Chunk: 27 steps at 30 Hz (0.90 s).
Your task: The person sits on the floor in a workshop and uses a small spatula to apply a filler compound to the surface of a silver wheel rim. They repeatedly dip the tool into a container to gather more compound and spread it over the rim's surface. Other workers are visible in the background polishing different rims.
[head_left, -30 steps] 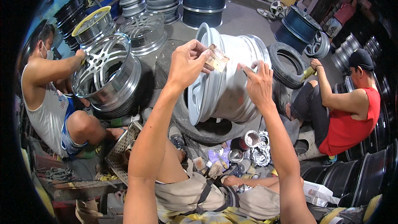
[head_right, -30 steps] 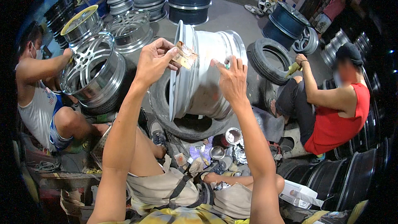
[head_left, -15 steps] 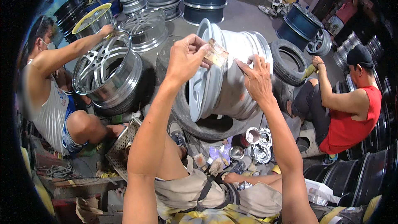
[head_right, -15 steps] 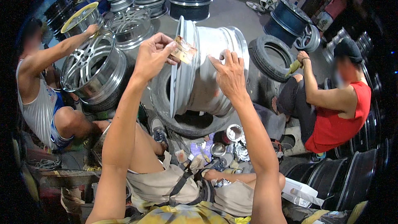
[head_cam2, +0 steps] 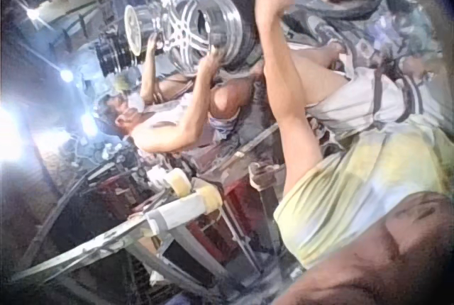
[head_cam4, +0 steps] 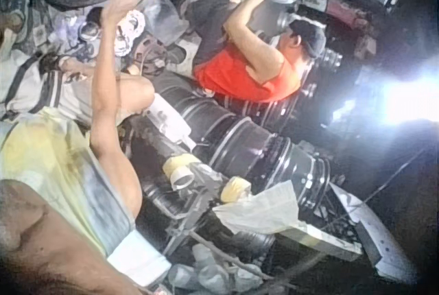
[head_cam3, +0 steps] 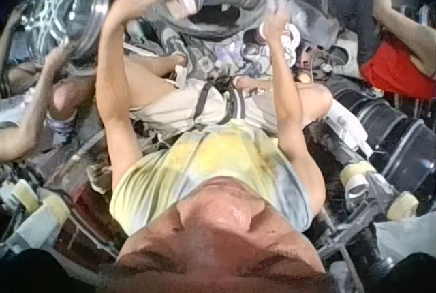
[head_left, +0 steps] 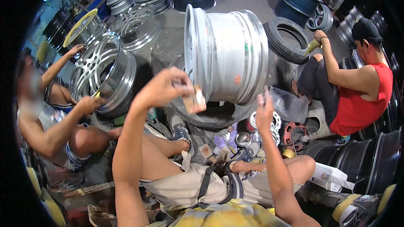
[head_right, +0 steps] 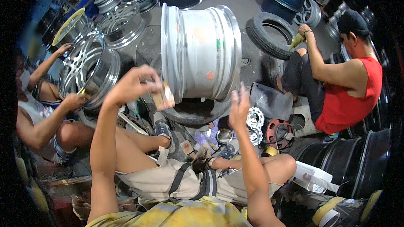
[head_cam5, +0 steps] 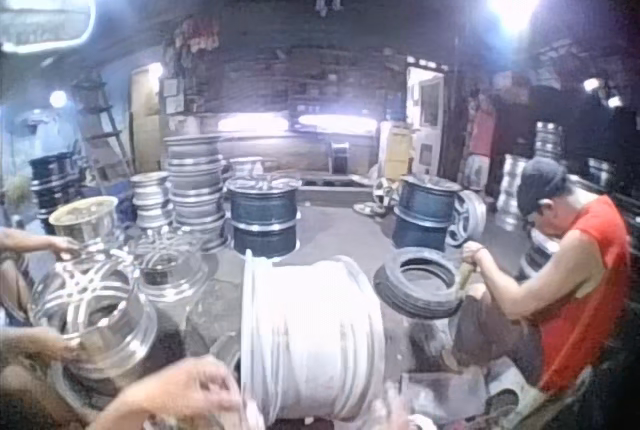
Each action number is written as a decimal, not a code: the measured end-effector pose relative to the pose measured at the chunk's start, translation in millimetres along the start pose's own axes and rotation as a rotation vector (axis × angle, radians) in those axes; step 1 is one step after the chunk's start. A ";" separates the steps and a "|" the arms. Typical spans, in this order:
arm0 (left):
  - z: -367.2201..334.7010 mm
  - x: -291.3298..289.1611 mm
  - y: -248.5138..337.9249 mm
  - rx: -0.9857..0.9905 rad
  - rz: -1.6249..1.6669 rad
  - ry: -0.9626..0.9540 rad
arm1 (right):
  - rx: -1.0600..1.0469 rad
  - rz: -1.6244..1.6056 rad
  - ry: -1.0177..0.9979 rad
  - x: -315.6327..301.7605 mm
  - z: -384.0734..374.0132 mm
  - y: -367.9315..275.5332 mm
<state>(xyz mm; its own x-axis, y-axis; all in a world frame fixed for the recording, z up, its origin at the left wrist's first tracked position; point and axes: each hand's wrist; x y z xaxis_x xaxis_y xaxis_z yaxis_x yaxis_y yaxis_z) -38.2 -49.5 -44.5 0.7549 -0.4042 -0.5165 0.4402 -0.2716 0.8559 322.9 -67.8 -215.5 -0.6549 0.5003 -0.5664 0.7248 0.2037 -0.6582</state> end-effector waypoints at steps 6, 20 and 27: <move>9.1 84.2 -17.7 -0.097 -0.237 -0.014 | 0.293 -0.155 -0.239 53.5 48.1 35.6; -64.9 17.9 -12.5 0.021 -0.126 0.265 | -0.086 0.068 -0.104 -2.7 -57.4 -44.8; -108.9 -42.6 15.1 -0.068 0.938 0.531 | 0.019 0.212 -0.246 10.5 -198.9 -104.5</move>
<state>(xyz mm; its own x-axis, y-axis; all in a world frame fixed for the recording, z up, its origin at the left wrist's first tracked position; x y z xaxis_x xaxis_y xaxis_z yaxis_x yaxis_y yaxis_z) -10.8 58.7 -6.6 0.9120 0.0092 0.4100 -0.4101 0.0048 0.9120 282.8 83.7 -54.1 -0.5239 0.3110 -0.7929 0.8477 0.1001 -0.5209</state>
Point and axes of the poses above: each hand's wrist, its own z-axis away from the middle knuckle, its own x-axis out of the palm, y = z × x, and after that the axes turned 4 degrees about z, right-handed
